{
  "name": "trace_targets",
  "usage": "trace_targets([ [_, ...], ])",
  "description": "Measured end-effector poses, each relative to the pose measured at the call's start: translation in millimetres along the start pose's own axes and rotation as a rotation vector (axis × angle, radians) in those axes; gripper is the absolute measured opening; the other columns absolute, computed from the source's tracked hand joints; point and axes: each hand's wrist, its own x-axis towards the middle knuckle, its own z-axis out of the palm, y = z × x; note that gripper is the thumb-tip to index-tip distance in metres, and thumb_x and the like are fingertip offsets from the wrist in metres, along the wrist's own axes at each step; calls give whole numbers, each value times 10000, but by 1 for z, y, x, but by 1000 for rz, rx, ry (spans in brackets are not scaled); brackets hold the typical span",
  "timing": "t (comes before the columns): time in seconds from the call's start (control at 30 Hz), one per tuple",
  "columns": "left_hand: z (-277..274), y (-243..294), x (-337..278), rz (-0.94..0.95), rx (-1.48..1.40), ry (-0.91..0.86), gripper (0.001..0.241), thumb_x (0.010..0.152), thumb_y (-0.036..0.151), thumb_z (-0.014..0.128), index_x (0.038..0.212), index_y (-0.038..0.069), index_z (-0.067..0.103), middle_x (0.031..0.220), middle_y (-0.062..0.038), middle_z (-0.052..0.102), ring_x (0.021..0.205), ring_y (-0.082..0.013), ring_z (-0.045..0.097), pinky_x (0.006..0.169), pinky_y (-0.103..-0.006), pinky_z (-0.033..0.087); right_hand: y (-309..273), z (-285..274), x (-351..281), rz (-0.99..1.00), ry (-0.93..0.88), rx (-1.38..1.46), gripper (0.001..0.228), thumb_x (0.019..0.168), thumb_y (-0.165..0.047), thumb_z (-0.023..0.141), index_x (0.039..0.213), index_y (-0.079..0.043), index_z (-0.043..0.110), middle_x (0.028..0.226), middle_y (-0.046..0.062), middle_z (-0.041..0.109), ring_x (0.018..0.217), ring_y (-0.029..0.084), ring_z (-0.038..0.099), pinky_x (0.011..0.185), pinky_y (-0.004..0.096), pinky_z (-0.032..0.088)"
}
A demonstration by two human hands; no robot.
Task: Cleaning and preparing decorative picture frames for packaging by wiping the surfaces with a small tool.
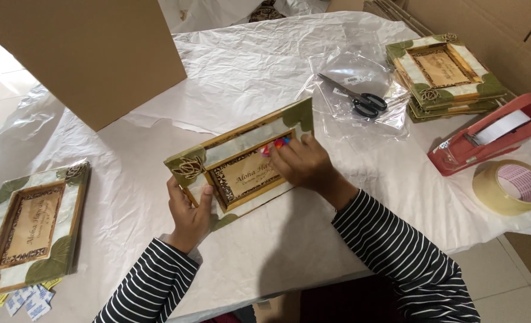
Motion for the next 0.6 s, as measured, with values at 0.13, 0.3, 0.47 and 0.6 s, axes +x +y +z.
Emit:
trace_targets([
  [0.13, 0, -3, 0, -21, -6, -2, 469, 965, 161, 665, 1320, -29, 425, 1005, -201, 683, 882, -235, 677, 751, -419, 552, 13, 1, 1, 19, -9, -42, 58, 882, -105, 672, 848, -79, 710, 668, 37, 505, 575, 195, 529, 607, 339, 482],
  [0.3, 0, -9, -3, -71, -27, 7, 481, 979, 170, 648, 1356, -13, 412, 1036, -198, 680, 897, -212, 659, 784, -425, 548, 17, -3, 6, 33, -18, 28, 98, 830, -82, 667, 737, -79, 637, 631, 42, 485, 576, 207, 528, 620, 346, 484],
  [0.47, -2, -3, 0, -65, -11, 14, 460, 996, 187, 631, 1352, -11, 417, 978, -183, 659, 841, -207, 642, 754, -423, 540, 14, 5, -11, 4, -21, 137, 163, 834, -86, 638, 678, -86, 591, 614, 45, 459, 562, 212, 513, 620, 331, 480],
  [0.6, -3, -2, 2, -72, -6, 12, 443, 1004, 189, 618, 1350, 3, 413, 965, -138, 653, 822, -165, 632, 747, -390, 543, 13, 8, -19, -10, -12, 223, 210, 831, -91, 611, 628, -97, 559, 586, 43, 435, 530, 214, 486, 601, 331, 469],
])
